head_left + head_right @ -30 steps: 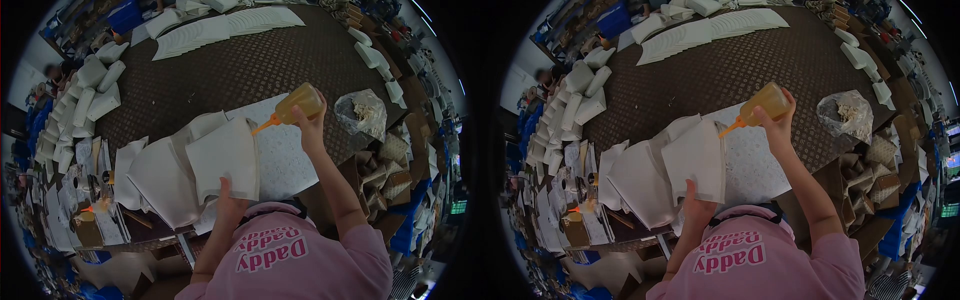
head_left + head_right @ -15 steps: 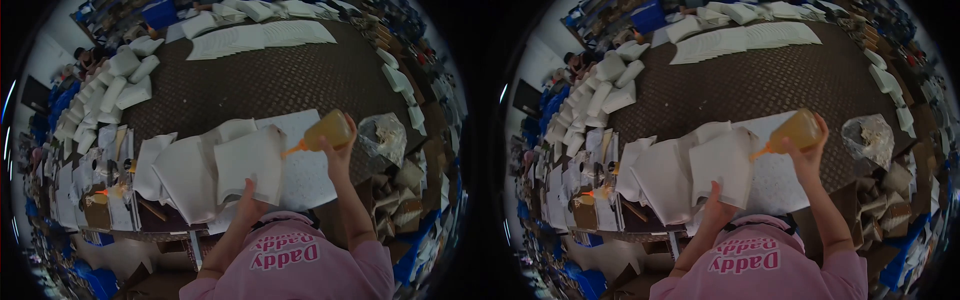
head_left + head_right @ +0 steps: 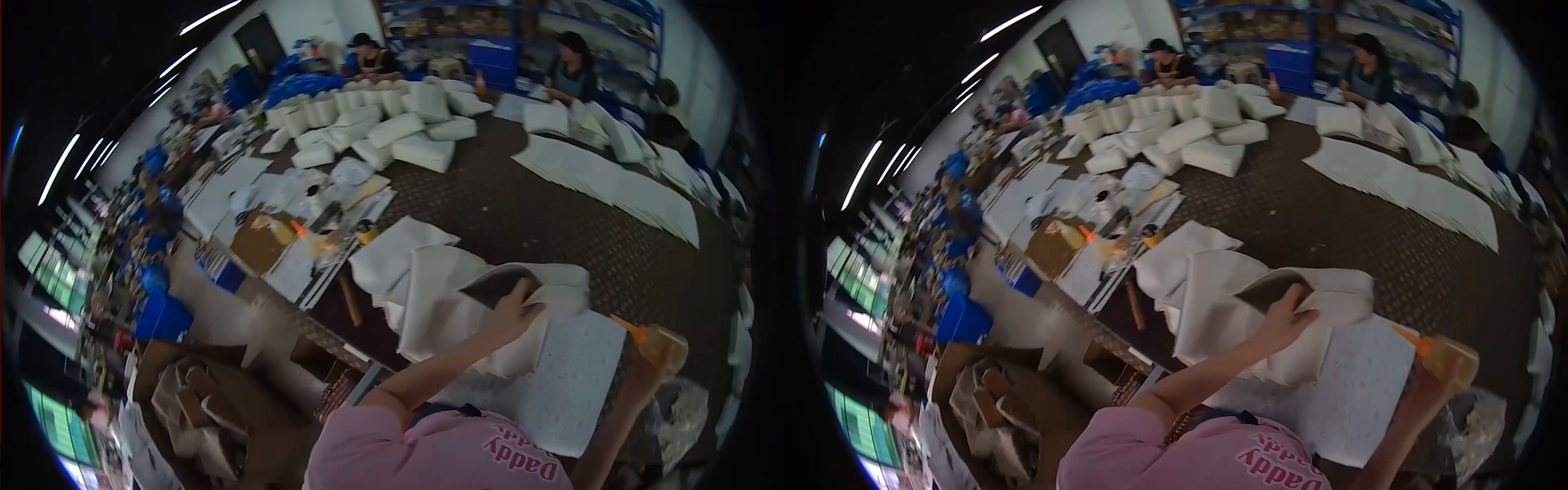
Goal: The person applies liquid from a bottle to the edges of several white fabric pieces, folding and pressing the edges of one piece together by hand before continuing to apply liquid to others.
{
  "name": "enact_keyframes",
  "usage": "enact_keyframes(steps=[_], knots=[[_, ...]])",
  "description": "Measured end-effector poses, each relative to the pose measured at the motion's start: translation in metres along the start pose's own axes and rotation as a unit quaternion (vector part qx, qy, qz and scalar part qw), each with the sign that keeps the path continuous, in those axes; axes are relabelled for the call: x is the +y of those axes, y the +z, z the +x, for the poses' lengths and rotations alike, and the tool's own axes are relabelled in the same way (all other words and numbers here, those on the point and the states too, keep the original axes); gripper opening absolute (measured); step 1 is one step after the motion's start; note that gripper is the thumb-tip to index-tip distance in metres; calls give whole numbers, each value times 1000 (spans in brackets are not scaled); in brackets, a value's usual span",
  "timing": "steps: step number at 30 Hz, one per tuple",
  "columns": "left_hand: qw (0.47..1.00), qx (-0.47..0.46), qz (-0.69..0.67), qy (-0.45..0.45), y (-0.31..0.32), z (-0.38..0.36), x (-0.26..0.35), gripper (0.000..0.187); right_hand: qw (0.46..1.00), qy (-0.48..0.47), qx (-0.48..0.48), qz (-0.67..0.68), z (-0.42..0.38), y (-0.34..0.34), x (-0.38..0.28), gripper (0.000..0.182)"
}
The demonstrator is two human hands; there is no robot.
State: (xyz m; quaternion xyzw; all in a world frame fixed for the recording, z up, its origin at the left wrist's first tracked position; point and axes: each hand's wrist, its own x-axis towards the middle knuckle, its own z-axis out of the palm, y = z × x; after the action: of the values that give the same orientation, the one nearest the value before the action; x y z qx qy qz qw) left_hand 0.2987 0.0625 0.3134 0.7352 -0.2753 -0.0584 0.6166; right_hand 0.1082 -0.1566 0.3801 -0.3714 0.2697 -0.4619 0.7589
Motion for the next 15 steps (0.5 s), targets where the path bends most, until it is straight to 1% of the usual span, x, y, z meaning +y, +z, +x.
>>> enact_keyframes(steps=[1,3,5,8,11,14,15], knots=[[999,22,31,1,-4,9,8,28,1000,5,-14,-4,5,6,2,61],[995,8,21,95,-16,25,23,24,999,0,-38,-21,15,13,-1,60],[989,-7,-27,147,-11,43,21,19,998,-9,-62,-32,22,16,-4,59],[988,-129,-21,80,-20,53,37,15,994,-25,-93,-42,29,19,-10,58],[986,-130,73,81,-14,53,18,16,991,-35,-121,-47,36,25,-13,57],[994,-48,73,63,5,46,-1,19,987,-38,-148,-51,40,34,-13,56],[996,-53,56,51,0,42,8,19,986,-39,-155,-54,41,37,-13,56]])
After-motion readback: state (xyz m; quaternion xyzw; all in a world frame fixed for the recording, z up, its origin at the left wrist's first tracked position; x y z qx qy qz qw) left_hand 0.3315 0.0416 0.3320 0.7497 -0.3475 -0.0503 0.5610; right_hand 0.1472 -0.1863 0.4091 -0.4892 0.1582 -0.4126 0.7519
